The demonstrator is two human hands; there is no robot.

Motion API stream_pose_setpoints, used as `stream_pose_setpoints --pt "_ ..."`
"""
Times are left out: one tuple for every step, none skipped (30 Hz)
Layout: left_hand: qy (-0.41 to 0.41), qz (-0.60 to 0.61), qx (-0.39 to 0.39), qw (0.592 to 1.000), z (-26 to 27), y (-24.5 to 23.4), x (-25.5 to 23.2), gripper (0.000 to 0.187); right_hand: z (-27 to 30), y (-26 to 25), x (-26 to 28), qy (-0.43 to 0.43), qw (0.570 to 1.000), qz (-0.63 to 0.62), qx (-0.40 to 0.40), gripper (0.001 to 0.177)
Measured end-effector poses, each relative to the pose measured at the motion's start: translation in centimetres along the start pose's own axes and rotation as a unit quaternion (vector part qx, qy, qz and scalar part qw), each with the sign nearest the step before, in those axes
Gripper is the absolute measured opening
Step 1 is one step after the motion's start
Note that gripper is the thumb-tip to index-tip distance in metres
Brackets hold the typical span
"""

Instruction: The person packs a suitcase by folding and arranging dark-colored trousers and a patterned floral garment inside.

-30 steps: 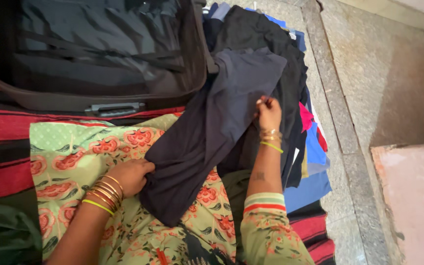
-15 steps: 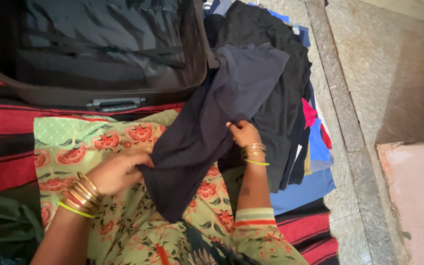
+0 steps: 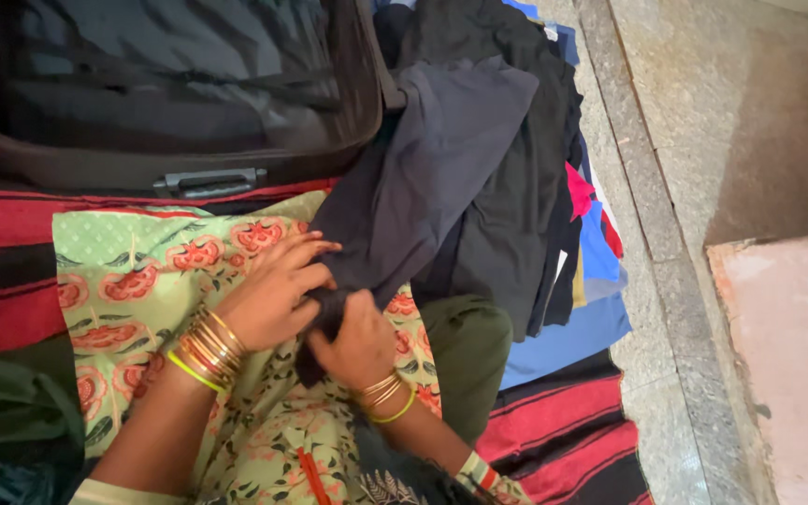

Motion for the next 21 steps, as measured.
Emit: stream_pose_setpoints --pt "0.006 0.003 -0.005 1.000 -0.1 -0.1 -0.3 0.025 0.0 0.0 -0.7 0.001 1.000 0.025 0.005 0.051" --pt "0.004 -0.002 -0.008 1.000 -0.2 -0.3 -0.5 0.026 -0.2 -0.5 -1.7 0.002 0.999 0.049 0.008 0.050" --pt "0.002 -0.007 -0.010 1.000 -0.3 -0.6 -0.7 0.026 -0.4 -1.2 -2.4 0.003 0.997 0.074 0.012 0.050" --pt "0.000 -0.012 -0.014 1.000 -0.6 -0.8 -0.8 0.027 -0.5 -1.9 -3.0 0.018 0.996 0.082 0.023 0.045" --pt "0.002 -0.018 -0.017 1.000 -0.9 -0.9 -1.0 0.027 -0.5 -2.6 -3.3 0.033 0.995 0.089 0.034 0.041" --pt "0.002 -0.023 -0.021 1.000 -1.0 -0.9 -1.2 0.026 -0.5 -3.5 -3.7 0.049 0.993 0.097 0.047 0.036" --pt "0.003 -0.028 -0.024 0.999 -1.1 -1.0 -1.3 0.026 -0.6 -4.3 -4.1 0.064 0.991 0.106 0.052 0.034" --pt "0.000 -0.034 -0.029 0.999 -1.3 -1.0 -1.6 0.027 -0.8 -5.2 -4.5 0.078 0.989 0.114 0.056 0.031" --pt "-0.002 -0.040 -0.033 0.999 -1.6 -1.0 -1.8 0.027 -0.8 -6.2 -4.9 0.093 0.986 0.122 0.061 0.029" --pt "-0.004 -0.046 -0.038 0.998 -1.9 -1.2 -2.0 0.028 -0.9 -7.5 -5.3 0.060 0.990 0.117 0.044 0.029" --pt "0.007 -0.046 -0.047 0.998 -2.1 -1.5 -2.1 0.027 -1.1 -8.9 -5.8 0.027 0.993 0.112 0.027 0.030" --pt "0.017 -0.044 -0.055 0.997 -2.2 -1.8 -2.3 0.027 -1.2 -10.3 -6.0 -0.005 0.994 0.108 0.011 0.032" --pt "0.027 -0.043 -0.062 0.997 -2.3 -2.0 -2.4 0.027 -1.1 -11.8 -6.3 0.007 0.996 0.079 0.048 0.029" --pt "0.046 -0.028 -0.039 0.998 -2.2 -2.2 -2.5 0.027 -0.8 -13.6 -6.5 0.020 0.995 0.051 0.084 0.026" --pt "0.064 -0.013 -0.016 0.998 -1.9 -2.8 -2.3 0.027 -0.6 -14.9 -6.5 0.032 0.992 0.022 0.121 0.024" --pt "0.082 0.004 0.008 0.997 -1.5 -3.3 -2.1 0.027 -0.3 -15.6 -6.2 -0.008 0.990 0.004 0.144 0.027" --pt "0.033 -0.004 0.076 0.997 -0.8 -3.7 -1.7 0.027 0.0 -16.1 -5.9 -0.048 0.985 -0.014 0.167 0.030" --pt "-0.016 -0.013 0.141 0.990 0.1 -4.0 -1.4 0.027 0.4 -16.3 -5.8 -0.089 0.977 -0.032 0.189 0.033" --pt "-0.064 -0.022 0.206 0.976 0.9 -4.1 -1.0 0.027 0.8 -15.8 -5.7 -0.106 0.970 -0.048 0.215 0.032" --pt "-0.077 -0.040 0.222 0.971 1.7 -4.2 -0.6 0.029 1.1 -14.6 -5.4 -0.125 0.960 -0.065 0.241 0.030" --pt "-0.090 -0.058 0.238 0.965 2.7 -4.1 -0.2 0.031 1.6 -13.1 -5.2 -0.143 0.949 -0.082 0.267 0.029"
Point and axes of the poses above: each hand's wrist, its own z-axis away from the middle knuckle, its own y-axis out of the palm, x = y × z, the point moved 1 cm from there along -z, towards the middle knuckle, and after that the axes turned 3 degrees about -y, right-handed, at the moved point
